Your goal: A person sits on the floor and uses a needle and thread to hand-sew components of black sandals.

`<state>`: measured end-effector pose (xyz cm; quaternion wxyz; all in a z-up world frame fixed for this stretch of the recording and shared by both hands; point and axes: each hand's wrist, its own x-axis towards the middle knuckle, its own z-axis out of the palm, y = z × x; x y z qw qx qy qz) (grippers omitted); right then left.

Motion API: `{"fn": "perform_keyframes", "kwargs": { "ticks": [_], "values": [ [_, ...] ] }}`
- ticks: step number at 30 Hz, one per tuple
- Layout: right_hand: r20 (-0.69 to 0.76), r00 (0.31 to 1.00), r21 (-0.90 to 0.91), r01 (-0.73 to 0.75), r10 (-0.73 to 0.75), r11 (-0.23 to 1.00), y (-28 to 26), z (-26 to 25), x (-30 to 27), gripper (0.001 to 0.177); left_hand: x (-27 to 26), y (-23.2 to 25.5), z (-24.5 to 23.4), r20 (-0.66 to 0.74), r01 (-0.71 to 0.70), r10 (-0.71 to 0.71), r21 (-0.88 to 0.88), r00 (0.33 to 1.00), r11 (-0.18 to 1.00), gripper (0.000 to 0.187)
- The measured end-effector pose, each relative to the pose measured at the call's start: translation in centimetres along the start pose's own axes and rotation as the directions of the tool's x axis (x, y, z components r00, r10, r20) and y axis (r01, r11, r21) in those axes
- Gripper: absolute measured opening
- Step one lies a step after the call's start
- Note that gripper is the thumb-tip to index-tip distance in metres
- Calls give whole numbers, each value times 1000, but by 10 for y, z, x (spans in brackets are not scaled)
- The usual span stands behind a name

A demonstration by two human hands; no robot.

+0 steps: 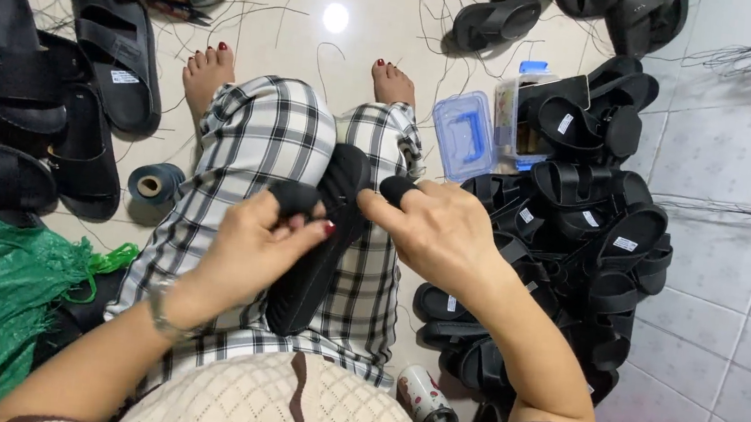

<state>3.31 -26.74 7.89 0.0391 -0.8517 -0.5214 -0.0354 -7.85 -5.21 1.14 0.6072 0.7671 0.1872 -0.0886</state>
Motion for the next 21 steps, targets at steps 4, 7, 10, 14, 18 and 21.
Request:
{"fn": "perform_keyframes", "kwargs": {
  "ticks": [4, 7, 10, 14, 18, 21],
  "values": [
    [3, 1000, 119, -16, 16, 993, 6, 0, 6, 28, 2, 31, -18, 47, -38, 42, -71, 998, 997, 19],
    [-19, 999, 201, -36, 40, 979, 8, 10, 4, 27, 8, 28, -15, 34, -33, 40, -181, 999, 983, 22],
    [-26, 998, 249, -48, 56, 967, 9, 20, -3, 26, 7, 23, -12, 210, 37, -4, -155, 978, 987, 26],
    [72, 995, 147, -84, 74, 986, -1, 0, -6, 42, 5, -12, 12, 42, -450, 458, 277, 888, 849, 26],
    [161, 980, 77, -133, 119, 988, -15, -73, 3, 49, -1, -56, 27, -20, -426, 485, 448, 874, 786, 39],
    [342, 887, -110, -290, 310, 951, 2, -95, -42, 54, 5, -20, 11, 83, -323, 322, 457, 943, 828, 73]
  ]
}}
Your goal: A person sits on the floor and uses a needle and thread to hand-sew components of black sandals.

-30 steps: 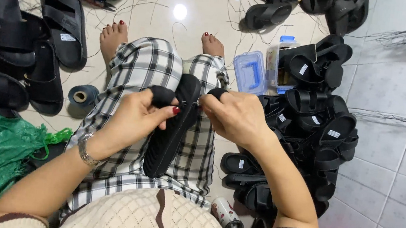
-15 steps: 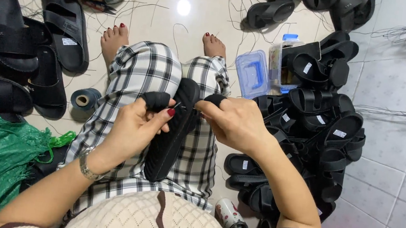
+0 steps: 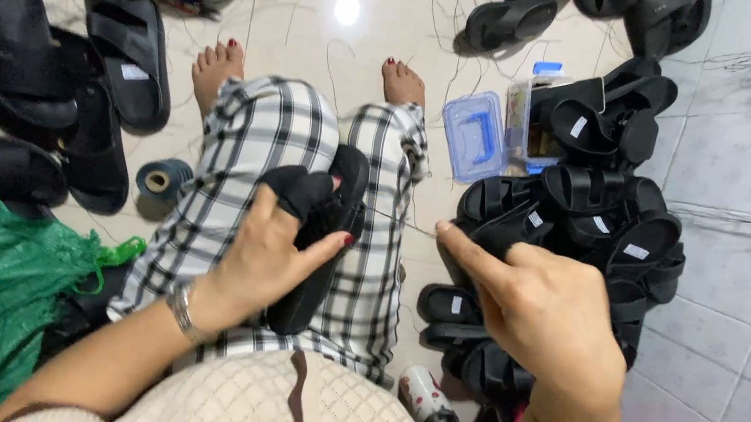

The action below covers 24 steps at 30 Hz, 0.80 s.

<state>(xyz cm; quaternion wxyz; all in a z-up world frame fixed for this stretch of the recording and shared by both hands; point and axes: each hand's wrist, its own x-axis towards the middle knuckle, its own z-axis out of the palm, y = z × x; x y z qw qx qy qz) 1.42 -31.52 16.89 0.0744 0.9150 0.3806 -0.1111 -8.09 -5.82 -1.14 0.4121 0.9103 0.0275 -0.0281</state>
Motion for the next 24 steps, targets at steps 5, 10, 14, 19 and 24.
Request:
{"fn": "perform_keyframes", "kwargs": {
  "ticks": [5, 10, 14, 19, 24],
  "values": [
    [-36, 989, 636, -86, 141, 767, -16, 61, 20, 55, 20, 44, -74, 231, 512, -456, -394, 859, 764, 67],
    [-281, 887, 740, -44, 366, 672, -41, 105, 47, 55, 9, 16, -49, 188, 297, -278, -80, 942, 952, 64],
    [-424, 839, 832, 212, 341, 513, -41, 121, 59, 18, 7, 12, -37, -139, -95, 51, -337, 989, 937, 61],
    [-315, 939, 917, 339, 138, -210, -28, 95, 71, 8, 6, 11, -38, -152, -145, 98, -340, 984, 929, 53],
    [-189, 980, 577, 165, -66, 800, -18, 56, 52, 21, 4, 3, -42, -262, -192, 114, -293, 958, 937, 38]
  ]
}}
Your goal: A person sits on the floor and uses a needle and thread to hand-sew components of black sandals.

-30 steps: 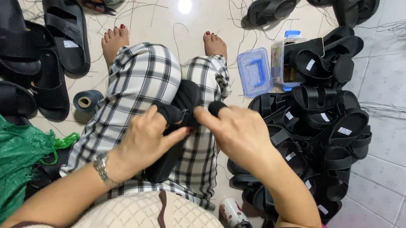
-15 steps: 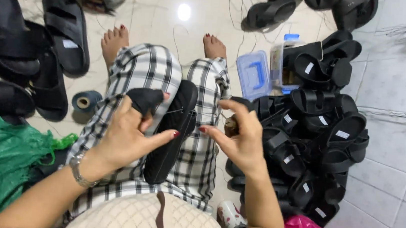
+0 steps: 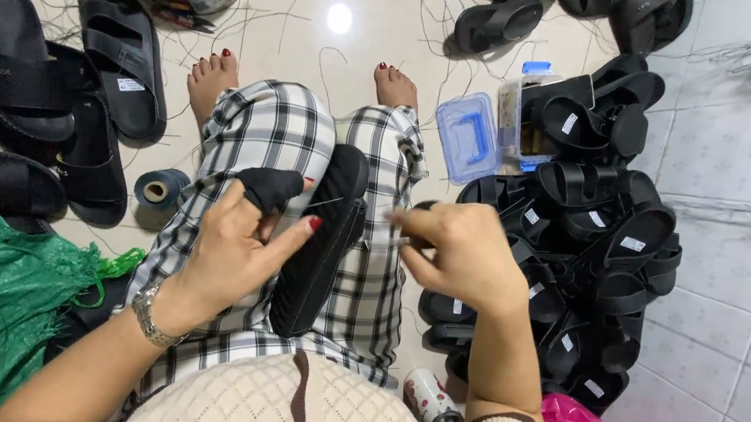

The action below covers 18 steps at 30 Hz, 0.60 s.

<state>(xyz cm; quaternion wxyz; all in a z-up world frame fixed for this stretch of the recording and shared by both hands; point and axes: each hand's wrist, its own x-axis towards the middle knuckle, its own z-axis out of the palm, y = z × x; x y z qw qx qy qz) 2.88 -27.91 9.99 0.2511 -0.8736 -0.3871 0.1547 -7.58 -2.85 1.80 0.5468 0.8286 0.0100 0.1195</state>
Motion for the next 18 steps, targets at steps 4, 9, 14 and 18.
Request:
{"fn": "perform_keyframes", "kwargs": {
  "ticks": [4, 9, 14, 18],
  "values": [
    [-69, 997, -289, -58, 40, 956, -15, 27, 4, 42, 5, 11, 1, -41, -29, 28, -22, 999, 999, 31],
    [-115, 985, -114, -142, 129, 983, -8, 27, -10, 44, -4, -4, 8, -72, -89, 92, 48, 993, 995, 18],
    [-257, 965, -160, -99, 55, 982, 3, 68, -1, 38, -6, -9, 12, -77, -102, 106, 57, 991, 993, 16],
    [-778, 628, -171, -222, 7, 960, 32, 55, -19, 24, -23, -56, -21, -89, -136, 215, 535, 973, 834, 25]
  ]
}}
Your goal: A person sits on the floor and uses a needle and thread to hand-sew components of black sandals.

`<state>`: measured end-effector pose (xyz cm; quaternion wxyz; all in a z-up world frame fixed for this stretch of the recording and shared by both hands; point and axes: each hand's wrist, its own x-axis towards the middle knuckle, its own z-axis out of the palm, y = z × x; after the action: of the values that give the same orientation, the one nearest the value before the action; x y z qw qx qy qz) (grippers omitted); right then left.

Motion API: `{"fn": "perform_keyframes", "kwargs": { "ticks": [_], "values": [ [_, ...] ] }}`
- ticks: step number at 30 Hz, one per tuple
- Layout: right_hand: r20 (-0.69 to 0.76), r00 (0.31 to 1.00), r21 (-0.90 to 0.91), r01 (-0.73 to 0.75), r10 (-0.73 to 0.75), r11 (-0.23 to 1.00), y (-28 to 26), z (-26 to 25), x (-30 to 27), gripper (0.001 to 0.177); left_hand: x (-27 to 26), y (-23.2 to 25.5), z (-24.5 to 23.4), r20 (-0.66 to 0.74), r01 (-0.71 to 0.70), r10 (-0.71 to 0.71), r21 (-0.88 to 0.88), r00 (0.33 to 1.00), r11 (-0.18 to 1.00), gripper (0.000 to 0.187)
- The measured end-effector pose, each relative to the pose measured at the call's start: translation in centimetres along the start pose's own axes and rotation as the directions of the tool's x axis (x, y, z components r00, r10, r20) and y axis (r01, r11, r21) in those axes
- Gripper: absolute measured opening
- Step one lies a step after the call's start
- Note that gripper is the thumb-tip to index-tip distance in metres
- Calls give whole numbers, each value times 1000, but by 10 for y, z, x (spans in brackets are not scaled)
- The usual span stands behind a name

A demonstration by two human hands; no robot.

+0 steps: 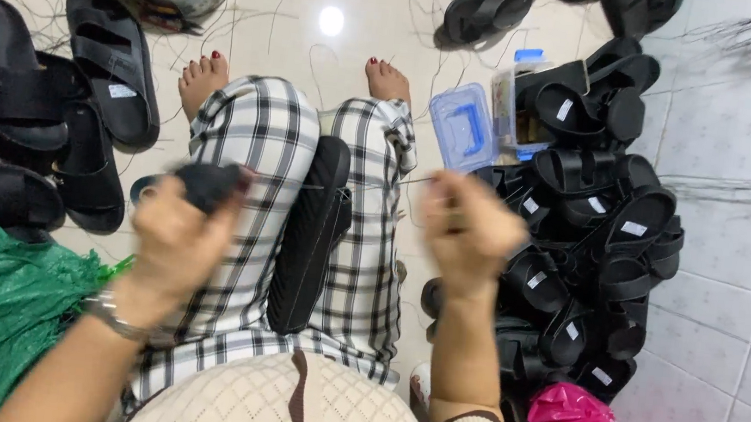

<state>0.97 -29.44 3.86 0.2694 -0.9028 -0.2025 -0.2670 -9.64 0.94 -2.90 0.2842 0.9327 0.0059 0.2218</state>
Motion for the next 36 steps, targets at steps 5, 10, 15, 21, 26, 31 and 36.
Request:
{"fn": "perform_keyframes", "kwargs": {
  "ticks": [5, 10, 15, 21, 26, 31, 36],
  "values": [
    [-174, 979, -167, -138, 109, 976, 28, -48, 28, 25, 15, -68, -56, 139, 31, -90, 378, 986, 925, 30],
    [362, 923, 507, -312, 131, 804, -16, -9, 20, 51, 50, 25, -42, 331, -10, -70, 233, 941, 973, 33],
    [579, 809, 680, -547, 101, 488, 4, 22, 2, 2, 75, 57, -55, 856, 616, -125, -251, 502, 747, 30],
    [671, 732, 642, -489, 123, -590, 4, 57, -2, 21, 33, 34, 5, 328, -79, 171, -276, 929, 958, 41],
    [693, 610, 721, -578, 384, -383, -5, 71, 16, 21, 14, 43, 0, 202, -249, 236, 42, 950, 968, 62],
    [595, 570, 749, -650, 567, -132, -22, 84, 14, 21, -39, 41, 1, 297, -215, 220, -52, 929, 975, 62],
    [631, 558, 694, -717, 539, -70, -19, 72, 20, 19, -57, 30, -3, 364, -13, 104, -245, 926, 970, 55]
  ]
}}
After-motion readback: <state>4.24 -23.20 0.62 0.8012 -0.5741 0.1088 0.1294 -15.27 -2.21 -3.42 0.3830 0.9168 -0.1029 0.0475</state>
